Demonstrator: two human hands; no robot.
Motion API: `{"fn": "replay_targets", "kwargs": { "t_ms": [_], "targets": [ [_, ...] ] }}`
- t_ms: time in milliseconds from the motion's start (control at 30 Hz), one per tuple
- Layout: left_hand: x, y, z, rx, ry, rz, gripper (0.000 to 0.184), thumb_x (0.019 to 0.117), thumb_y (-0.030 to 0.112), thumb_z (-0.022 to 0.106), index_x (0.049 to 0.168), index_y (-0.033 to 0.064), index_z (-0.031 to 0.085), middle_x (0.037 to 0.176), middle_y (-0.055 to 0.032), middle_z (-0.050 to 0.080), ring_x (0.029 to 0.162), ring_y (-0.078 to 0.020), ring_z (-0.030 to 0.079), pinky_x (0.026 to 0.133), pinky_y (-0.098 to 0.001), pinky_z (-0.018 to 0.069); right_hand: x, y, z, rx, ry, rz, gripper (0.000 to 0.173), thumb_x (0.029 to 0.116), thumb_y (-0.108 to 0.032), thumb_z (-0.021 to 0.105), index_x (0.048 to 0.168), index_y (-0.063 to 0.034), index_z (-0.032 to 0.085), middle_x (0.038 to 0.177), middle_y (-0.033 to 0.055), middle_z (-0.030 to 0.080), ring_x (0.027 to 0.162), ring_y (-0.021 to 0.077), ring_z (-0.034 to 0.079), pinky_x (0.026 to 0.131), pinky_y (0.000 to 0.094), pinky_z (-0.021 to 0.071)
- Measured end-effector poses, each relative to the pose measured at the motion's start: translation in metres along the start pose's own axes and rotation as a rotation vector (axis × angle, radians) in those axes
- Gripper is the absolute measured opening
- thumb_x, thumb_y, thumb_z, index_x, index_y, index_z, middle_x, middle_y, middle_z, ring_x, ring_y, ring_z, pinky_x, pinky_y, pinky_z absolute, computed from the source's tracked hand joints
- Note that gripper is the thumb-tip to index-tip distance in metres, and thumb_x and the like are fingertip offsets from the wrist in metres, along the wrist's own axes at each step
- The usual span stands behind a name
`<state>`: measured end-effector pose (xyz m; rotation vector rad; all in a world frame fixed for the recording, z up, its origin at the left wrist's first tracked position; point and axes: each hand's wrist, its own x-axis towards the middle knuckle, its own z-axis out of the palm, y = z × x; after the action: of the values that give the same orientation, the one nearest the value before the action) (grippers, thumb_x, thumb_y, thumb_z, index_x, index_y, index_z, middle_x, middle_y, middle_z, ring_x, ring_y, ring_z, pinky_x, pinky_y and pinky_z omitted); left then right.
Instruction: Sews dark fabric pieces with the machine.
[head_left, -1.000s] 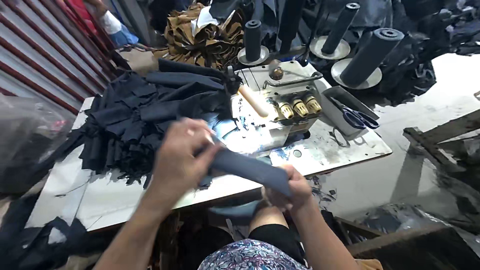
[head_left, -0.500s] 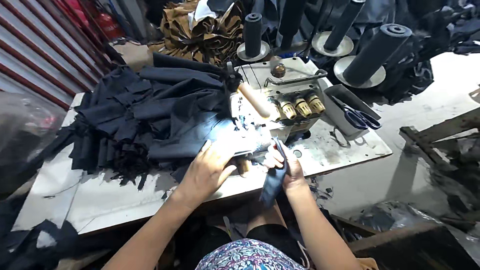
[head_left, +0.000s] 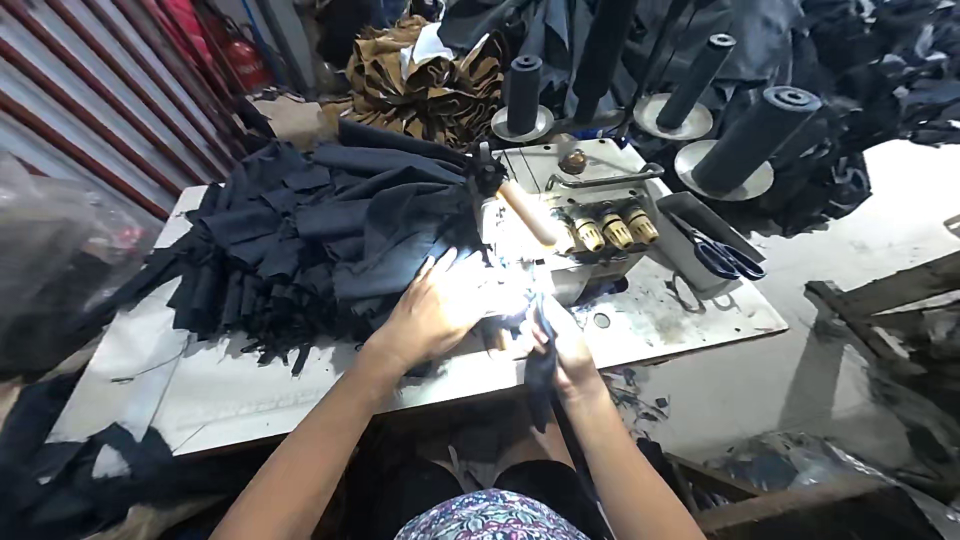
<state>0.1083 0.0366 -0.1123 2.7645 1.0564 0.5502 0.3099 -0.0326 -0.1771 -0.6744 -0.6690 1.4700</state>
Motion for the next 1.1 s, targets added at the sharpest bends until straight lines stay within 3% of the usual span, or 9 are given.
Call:
{"fn": "replay_targets", "kwargs": {
  "t_ms": [100,167,233,333,500,667,800,1000,1100],
  "targets": [
    [-0.015,0.041,-0.012,-0.230,0.130,-0.108,0.057,0.0981,0.063,0.048,0.107,0.0164,0.079,0.133,-0.0072,0.065,0.131,-0.0269,0.056,0.112,-0.0567,0.0410,-0.021,-0.002,0.014,-0.193,-0.231,-0.017,0.018,0.1002,-0.032,0.057,0.093,-0.0171,0.067,0.070,-0.0089,0.066,0.059,0.0014,0.061,0.059,0.0198,0.0544],
    [-0.030,0.067,-0.014,-0.339,0.255,-0.071,0.037,0.0911,0.049,0.068,0.080,0.0134,0.072,0.114,-0.0048,0.069,0.106,-0.0185,0.064,0.087,-0.0422,0.0548,-0.037,-0.007,0.022,-0.134,-0.411,-0.010,0.017,0.0989,-0.035,0.065,0.098,-0.0201,0.073,0.081,-0.0097,0.073,0.067,-0.0014,0.066,0.063,0.0184,0.0565],
    [-0.039,0.071,-0.032,-0.419,0.303,-0.043,0.027,0.0914,0.035,0.071,0.074,0.0154,0.067,0.111,0.0018,0.068,0.107,-0.0072,0.063,0.087,-0.0278,0.0562,-0.037,-0.017,0.020,-0.048,-0.654,-0.063,0.018,0.1028,-0.032,0.060,0.106,-0.0205,0.074,0.089,-0.0091,0.074,0.074,-0.0019,0.067,0.066,0.0181,0.0568],
    [-0.045,0.036,-0.078,-0.213,0.424,-0.111,0.027,0.0946,0.028,0.070,0.081,0.0046,0.069,0.117,-0.0104,0.068,0.120,-0.0208,0.062,0.102,-0.0394,0.0522,-0.032,-0.032,0.009,0.067,-0.795,-0.153,0.024,0.1022,-0.037,0.059,0.112,-0.0223,0.075,0.090,-0.0092,0.075,0.075,-0.0010,0.069,0.067,0.0187,0.0576],
    [-0.038,-0.033,-0.084,0.265,0.396,-0.346,0.026,0.1025,0.016,0.059,0.110,-0.0065,0.067,0.131,-0.0309,0.058,0.123,-0.0538,0.053,0.104,-0.0714,0.0391,-0.011,-0.017,-0.009,0.009,-0.359,-0.057,0.020,0.0941,-0.032,0.067,0.080,-0.0200,0.072,0.062,-0.0091,0.065,0.059,0.0025,0.064,0.065,0.0223,0.0574],
    [-0.029,0.000,0.012,0.083,0.206,0.202,0.033,0.1035,0.025,0.052,0.123,0.0094,0.073,0.127,-0.0108,0.071,0.124,-0.0291,0.064,0.113,-0.0506,0.0435,0.001,0.009,-0.023,0.162,-0.192,0.086,0.026,0.0995,-0.016,0.053,0.083,-0.0160,0.072,0.059,-0.0082,0.060,0.055,0.0027,0.059,0.062,0.0216,0.0552],
    [-0.031,-0.006,0.019,0.085,0.091,0.184,0.042,0.1046,0.034,0.046,0.136,0.0154,0.067,0.141,-0.0060,0.064,0.135,-0.0258,0.058,0.117,-0.0522,0.0396,-0.006,-0.002,-0.027,0.010,-0.207,0.087,0.031,0.1023,-0.020,0.044,0.091,-0.0180,0.072,0.065,-0.0071,0.065,0.062,0.0045,0.065,0.069,0.0247,0.0585],
    [-0.033,-0.011,0.017,0.085,0.107,0.186,0.045,0.1040,0.040,0.048,0.136,0.0144,0.067,0.141,-0.0079,0.064,0.135,-0.0271,0.057,0.116,-0.0535,0.0401,-0.024,0.012,-0.029,-0.162,-0.526,0.203,0.025,0.1027,-0.019,0.051,0.117,-0.0128,0.071,0.112,-0.0008,0.075,0.108,0.0135,0.070,0.101,0.0363,0.0548],
    [-0.033,-0.012,0.015,0.059,0.074,0.204,0.050,0.1046,0.045,0.044,0.142,0.0174,0.063,0.150,-0.0039,0.057,0.142,-0.0238,0.050,0.119,-0.0536,0.0356,-0.020,0.002,-0.031,0.068,-0.515,0.077,0.023,0.1023,-0.032,0.057,0.113,-0.0184,0.073,0.105,-0.0007,0.075,0.102,0.0131,0.070,0.098,0.0351,0.0556]
  ]
}}
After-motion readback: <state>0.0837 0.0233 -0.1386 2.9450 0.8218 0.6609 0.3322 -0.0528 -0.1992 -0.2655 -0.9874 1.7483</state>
